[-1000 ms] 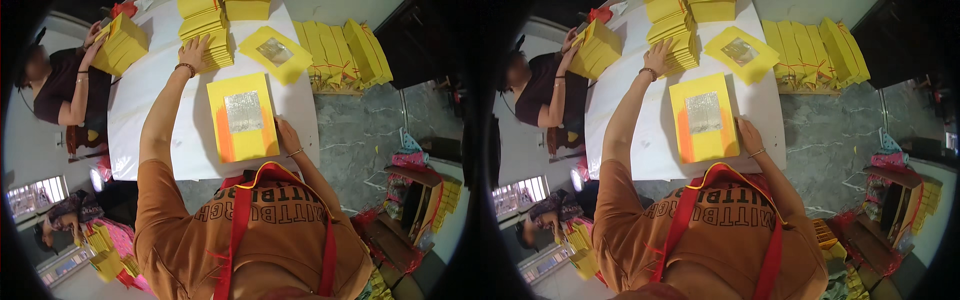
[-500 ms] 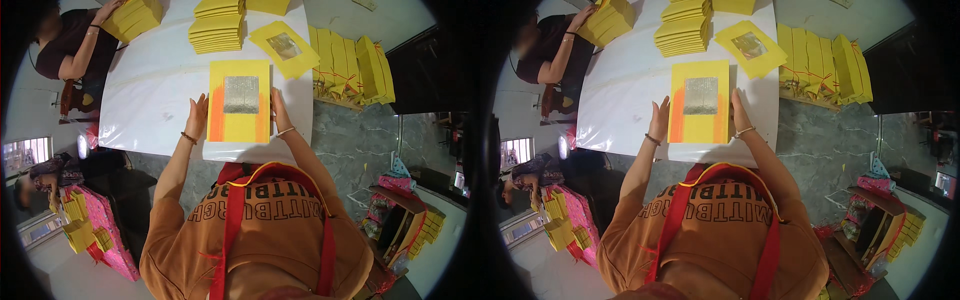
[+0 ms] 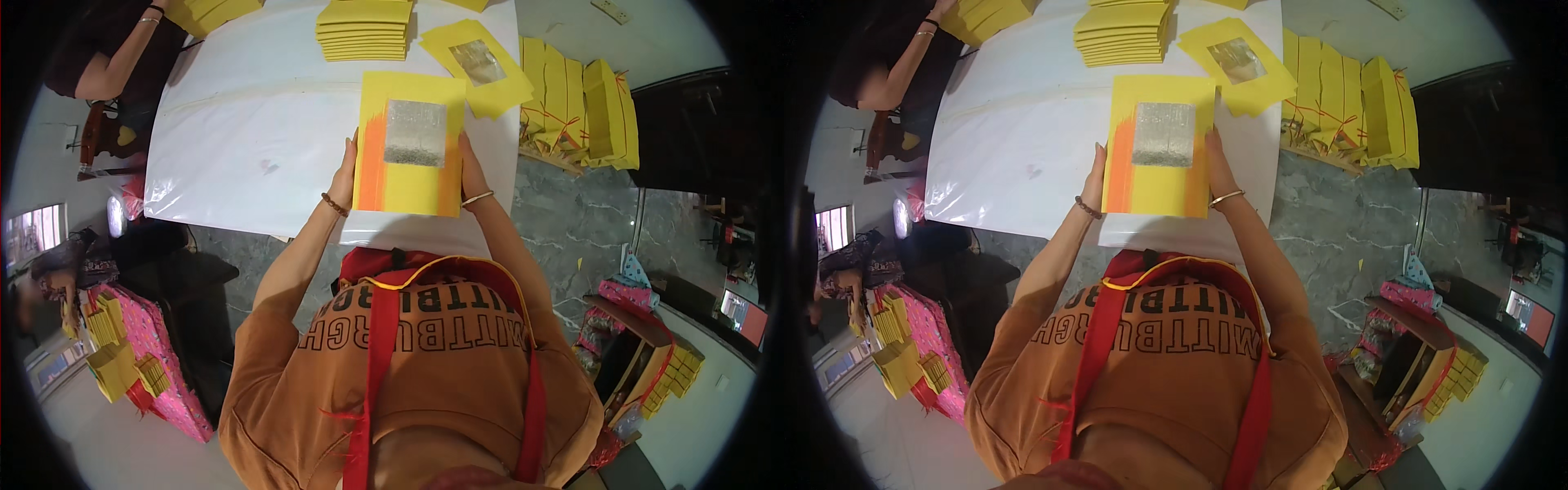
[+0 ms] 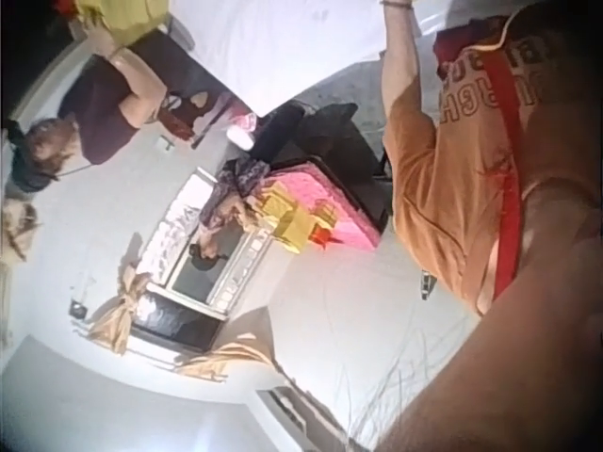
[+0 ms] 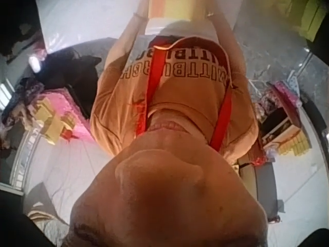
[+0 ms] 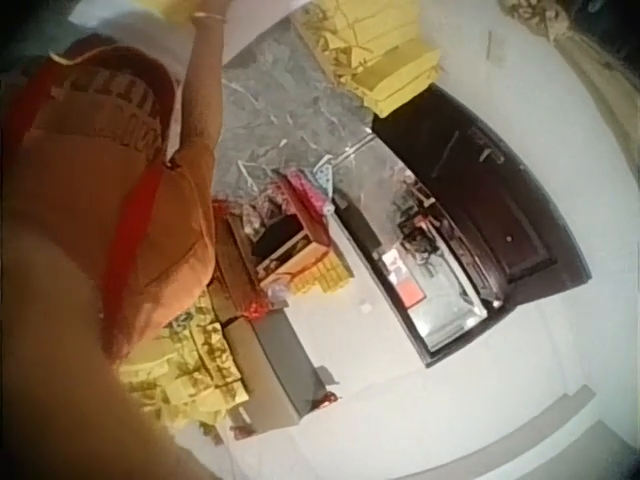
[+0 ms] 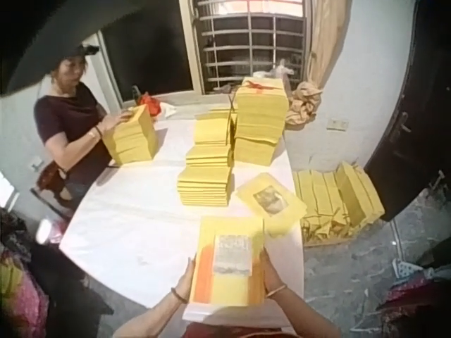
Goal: Folding and stacking sheets of yellow joss paper with foil centers.
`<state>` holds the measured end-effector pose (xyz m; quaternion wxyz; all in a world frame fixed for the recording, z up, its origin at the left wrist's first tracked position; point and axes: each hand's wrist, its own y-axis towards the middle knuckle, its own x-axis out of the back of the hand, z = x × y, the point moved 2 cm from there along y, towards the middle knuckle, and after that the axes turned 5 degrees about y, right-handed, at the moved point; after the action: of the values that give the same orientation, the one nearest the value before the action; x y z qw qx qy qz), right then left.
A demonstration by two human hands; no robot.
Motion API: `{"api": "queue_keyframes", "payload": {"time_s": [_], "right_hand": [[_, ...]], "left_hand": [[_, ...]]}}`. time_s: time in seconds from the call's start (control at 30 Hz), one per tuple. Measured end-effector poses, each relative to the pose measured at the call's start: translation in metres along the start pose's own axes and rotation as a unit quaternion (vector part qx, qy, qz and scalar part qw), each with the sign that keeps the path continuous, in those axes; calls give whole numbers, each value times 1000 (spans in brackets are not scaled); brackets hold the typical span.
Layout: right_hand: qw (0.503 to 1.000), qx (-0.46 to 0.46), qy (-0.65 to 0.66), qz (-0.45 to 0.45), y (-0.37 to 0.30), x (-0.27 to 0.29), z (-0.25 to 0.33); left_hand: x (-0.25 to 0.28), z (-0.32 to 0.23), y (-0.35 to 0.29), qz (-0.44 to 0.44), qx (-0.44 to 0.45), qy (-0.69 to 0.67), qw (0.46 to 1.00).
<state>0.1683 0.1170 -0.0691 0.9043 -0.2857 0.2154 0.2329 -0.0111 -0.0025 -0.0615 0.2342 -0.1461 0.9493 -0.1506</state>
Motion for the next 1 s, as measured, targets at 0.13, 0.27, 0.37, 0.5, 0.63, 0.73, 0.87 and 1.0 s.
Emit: {"api": "queue_keyframes", "payload": {"time_s": [0.13,0.27,0.37,0.5,0.63,0.73,0.87,1.0], "right_hand": [[999,-21,37,2,-7,-15,12],[999,-37,-1,12,-14,-21,16],[1000,15,-5,20,-12,-15,16],[999,-9,48,8,-19,-8,16],[999,-5,35,6,-26,-16,13],[999,-6,41,-12,-34,-16,8],[998,1,59,-18,-48,-13,5],[995,-20,90,-48,-52,1,-3]], "left_hand": [[-6,3,1,-42,-23,-52,998],[4,17,4,32,12,-120,992],[3,19,7,35,0,-107,994],[3,15,8,27,-7,-90,996],[4,21,11,29,-21,-92,995],[3,23,6,37,-31,-95,994],[-4,22,-4,33,-28,-78,996],[-12,19,-11,32,-8,-60,998]]}}
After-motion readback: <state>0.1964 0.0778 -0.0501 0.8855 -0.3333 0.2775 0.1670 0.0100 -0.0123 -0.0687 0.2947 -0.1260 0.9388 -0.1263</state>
